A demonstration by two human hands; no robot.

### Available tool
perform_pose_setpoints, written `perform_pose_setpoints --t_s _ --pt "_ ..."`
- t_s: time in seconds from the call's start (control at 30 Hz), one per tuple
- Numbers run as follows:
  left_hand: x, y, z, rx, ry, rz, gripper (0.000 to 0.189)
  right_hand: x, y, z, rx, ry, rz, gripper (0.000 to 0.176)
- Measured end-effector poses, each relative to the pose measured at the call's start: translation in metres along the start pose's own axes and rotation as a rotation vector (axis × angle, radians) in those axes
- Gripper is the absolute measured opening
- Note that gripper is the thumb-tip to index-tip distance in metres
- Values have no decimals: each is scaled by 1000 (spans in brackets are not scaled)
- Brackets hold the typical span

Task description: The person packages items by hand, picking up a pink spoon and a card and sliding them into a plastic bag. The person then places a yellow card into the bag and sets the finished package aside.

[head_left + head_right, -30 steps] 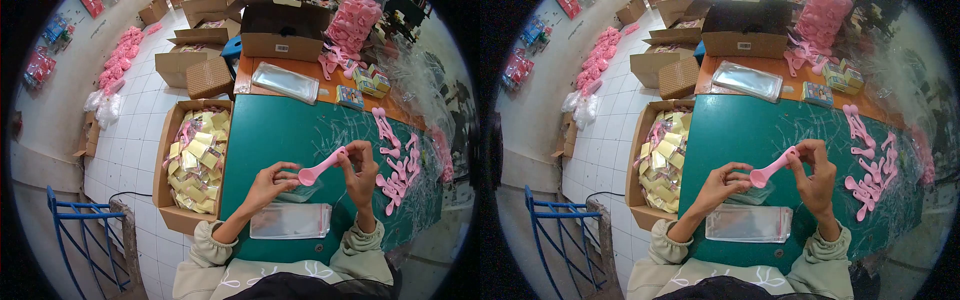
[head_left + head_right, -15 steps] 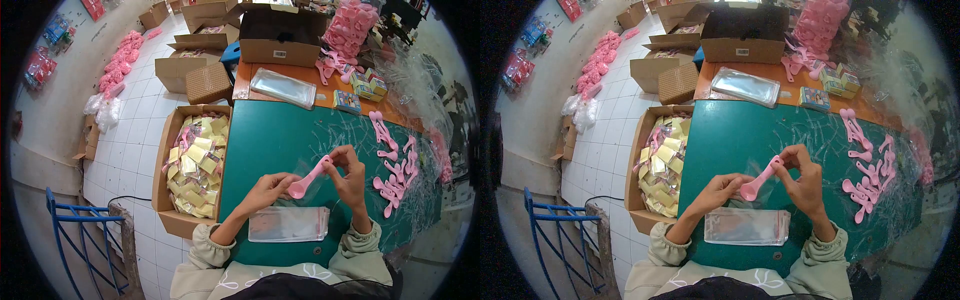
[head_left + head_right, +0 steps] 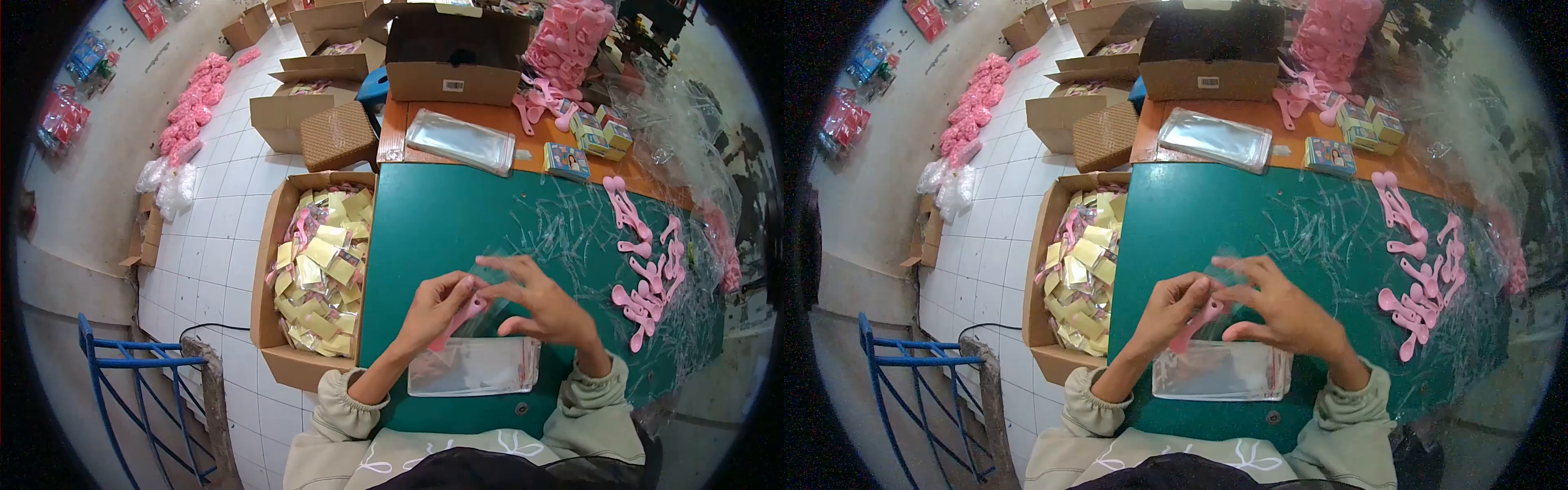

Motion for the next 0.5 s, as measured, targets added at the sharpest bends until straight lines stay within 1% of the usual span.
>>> perform_pose_setpoints --t_s 0.03,0.1,0.13,0.17,0.2,0.23,0.27,0.33,0.43,0.5 --pt "-3 -1 2 8 41 23 35 1 2 -2 -19 36 20 44" --pt "0 -2 4 21 116 63 35 30 25 -7 -116 -25 -193 37" --pt "0 -2 4 16 113 59 35 53 42 -10 -154 -68 -288 34" --pt "0 -2 4 11 108 56 35 87 71 -15 3 -149 -347 28" --pt "2 -2 2 5 94 52 35 135 100 -11 183 -415 -313 27" --pt "2 -2 3 6 93 60 35 172 138 -9 233 -525 174 30" --pt "2 -1 3 9 88 66 35 235 172 10 451 -585 348 35" --pt "3 -2 5 2 79 73 35 284 200 30 502 -816 546 39" --pt "6 -2 7 -14 75 63 34 330 187 45 330 -1004 586 41" --pt "9 -3 8 -16 90 49 34 295 189 41 524 -910 771 42"
Point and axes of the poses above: each hand's wrist, its own z-axis away from the middle knuckle, its own y-axis out of the back of the hand, x = y × z, the point moved 9 cm from there along -z, towards the middle knuckle, and after that the axes turned 2 degrees about x, right-handed, at the moved point
